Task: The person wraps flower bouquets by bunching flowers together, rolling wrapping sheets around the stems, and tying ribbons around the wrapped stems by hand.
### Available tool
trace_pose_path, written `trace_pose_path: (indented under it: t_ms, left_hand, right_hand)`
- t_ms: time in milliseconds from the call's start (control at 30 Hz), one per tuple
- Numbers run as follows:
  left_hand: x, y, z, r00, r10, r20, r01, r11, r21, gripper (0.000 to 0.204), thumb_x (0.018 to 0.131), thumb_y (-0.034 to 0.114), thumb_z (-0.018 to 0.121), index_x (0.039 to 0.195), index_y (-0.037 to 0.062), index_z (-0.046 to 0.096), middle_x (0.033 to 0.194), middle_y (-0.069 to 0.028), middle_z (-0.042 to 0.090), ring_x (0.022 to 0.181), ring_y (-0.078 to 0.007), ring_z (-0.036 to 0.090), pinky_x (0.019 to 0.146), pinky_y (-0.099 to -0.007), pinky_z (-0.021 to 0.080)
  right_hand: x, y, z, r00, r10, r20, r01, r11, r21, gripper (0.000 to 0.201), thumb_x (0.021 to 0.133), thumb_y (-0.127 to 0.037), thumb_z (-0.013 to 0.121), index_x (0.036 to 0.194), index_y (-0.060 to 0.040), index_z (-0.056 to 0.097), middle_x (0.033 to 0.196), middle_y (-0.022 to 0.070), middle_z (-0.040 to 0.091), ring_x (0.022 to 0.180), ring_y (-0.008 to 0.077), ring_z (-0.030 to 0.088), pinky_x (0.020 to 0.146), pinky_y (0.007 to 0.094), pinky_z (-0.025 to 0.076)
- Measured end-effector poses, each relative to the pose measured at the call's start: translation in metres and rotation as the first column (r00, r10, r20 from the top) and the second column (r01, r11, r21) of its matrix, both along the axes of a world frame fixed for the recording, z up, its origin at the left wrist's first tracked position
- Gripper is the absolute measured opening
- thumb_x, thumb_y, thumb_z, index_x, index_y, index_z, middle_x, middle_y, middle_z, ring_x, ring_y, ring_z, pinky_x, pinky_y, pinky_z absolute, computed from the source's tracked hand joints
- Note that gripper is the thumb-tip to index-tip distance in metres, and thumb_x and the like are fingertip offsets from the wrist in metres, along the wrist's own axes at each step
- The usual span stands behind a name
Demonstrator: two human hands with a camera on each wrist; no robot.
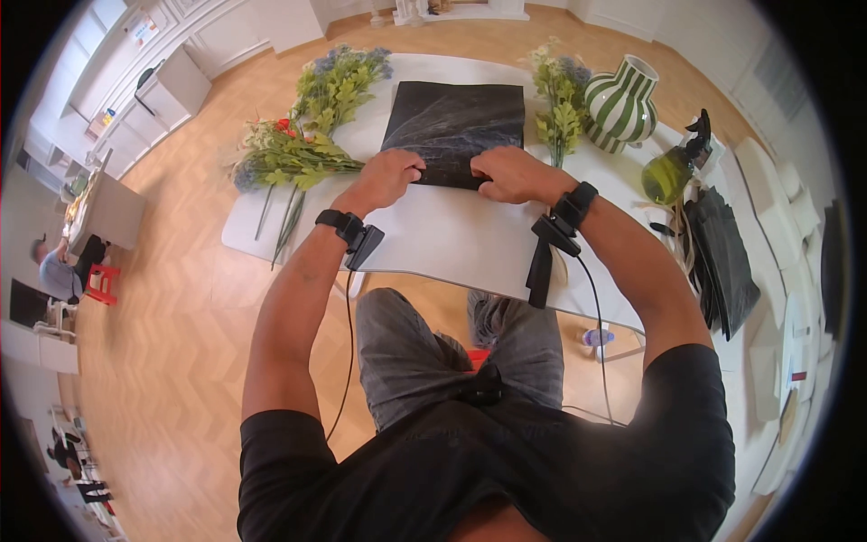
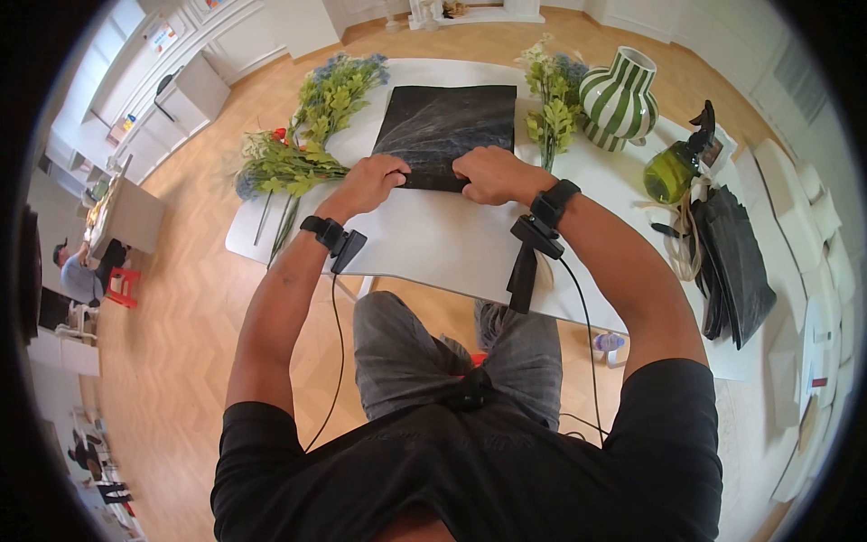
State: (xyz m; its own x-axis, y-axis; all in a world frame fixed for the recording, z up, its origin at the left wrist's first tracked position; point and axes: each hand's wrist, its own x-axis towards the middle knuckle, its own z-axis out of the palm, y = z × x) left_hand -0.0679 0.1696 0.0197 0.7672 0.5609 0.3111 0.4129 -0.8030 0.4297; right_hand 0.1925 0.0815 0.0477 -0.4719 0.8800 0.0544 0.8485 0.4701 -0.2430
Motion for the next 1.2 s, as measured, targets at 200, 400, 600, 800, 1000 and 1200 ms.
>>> trace_pose_path:
  t_ms: [200,400,600,800,1000,1200]
  left_hand:
    - [0.0,-0.004,0.011,0.998,0.011,-0.063,-0.021,0.988,-0.155,0.011,0.087,0.008,0.061,0.097,0.0028,0.063,0.087,-0.0141,0.064,0.09,-0.0326,0.062,0.079,-0.0403,0.049]
    - [-0.01,-0.006,-0.01,0.983,-0.071,0.171,0.07,0.997,0.009,0.012,0.082,0.009,0.07,0.092,0.0034,0.065,0.091,-0.0109,0.062,0.099,-0.0308,0.056,0.086,-0.0403,0.046]
    - [-0.005,0.012,-0.006,0.991,-0.093,0.094,0.091,0.995,0.028,0.009,0.081,0.01,0.072,0.088,0.0039,0.07,0.09,-0.0086,0.061,0.097,-0.0298,0.054,0.086,-0.0396,0.047]
    - [0.003,0.023,0.004,0.995,-0.101,0.003,0.101,0.995,-0.022,0.007,0.082,0.01,0.071,0.085,0.0036,0.071,0.081,-0.0096,0.061,0.084,-0.0305,0.058,0.076,-0.0399,0.048]
    - [0.01,0.022,0.013,0.999,-0.053,-0.006,0.051,0.982,-0.184,0.009,0.083,0.008,0.068,0.085,0.0008,0.065,0.078,-0.0119,0.06,0.078,-0.0309,0.058,0.07,-0.0398,0.048]
    - [0.018,0.03,0.003,0.992,-0.117,0.046,0.114,0.991,0.069,0.01,0.084,0.008,0.066,0.083,-0.0001,0.059,0.085,-0.0132,0.057,0.084,-0.0306,0.057,0.074,-0.0406,0.047]
  right_hand:
    - [0.005,0.005,0.008,0.984,-0.092,-0.149,0.062,0.979,-0.192,0.023,0.074,-0.02,0.07,0.085,0.0006,0.067,0.081,0.0194,0.067,0.08,0.0353,0.065,0.071,0.0418,0.051]
    - [0.011,0.018,0.011,0.965,-0.11,-0.237,0.021,0.937,-0.349,0.027,0.077,-0.017,0.069,0.094,0.0036,0.064,0.08,0.0133,0.067,0.076,0.0229,0.063,0.068,0.0351,0.049]
    - [0.012,0.023,0.013,0.968,-0.148,-0.203,0.066,0.929,-0.363,0.022,0.077,-0.015,0.067,0.089,0.0033,0.061,0.081,0.0126,0.065,0.076,0.024,0.061,0.068,0.036,0.047]
    - [-0.009,0.008,0.017,0.996,-0.086,0.039,0.088,0.995,-0.042,0.011,0.074,-0.008,0.065,0.083,-0.0014,0.065,0.082,0.0178,0.066,0.083,0.0363,0.065,0.071,0.0449,0.051]
    - [-0.028,-0.006,0.002,0.972,-0.075,0.222,0.025,0.975,0.221,0.011,0.075,-0.011,0.067,0.081,-0.0024,0.071,0.079,0.0199,0.066,0.077,0.039,0.066,0.073,0.0461,0.055]
    - [-0.017,0.015,0.01,0.974,-0.078,0.211,0.082,0.997,-0.007,0.015,0.075,-0.015,0.072,0.08,-0.0007,0.072,0.084,0.0226,0.069,0.081,0.0405,0.068,0.073,0.0462,0.055]
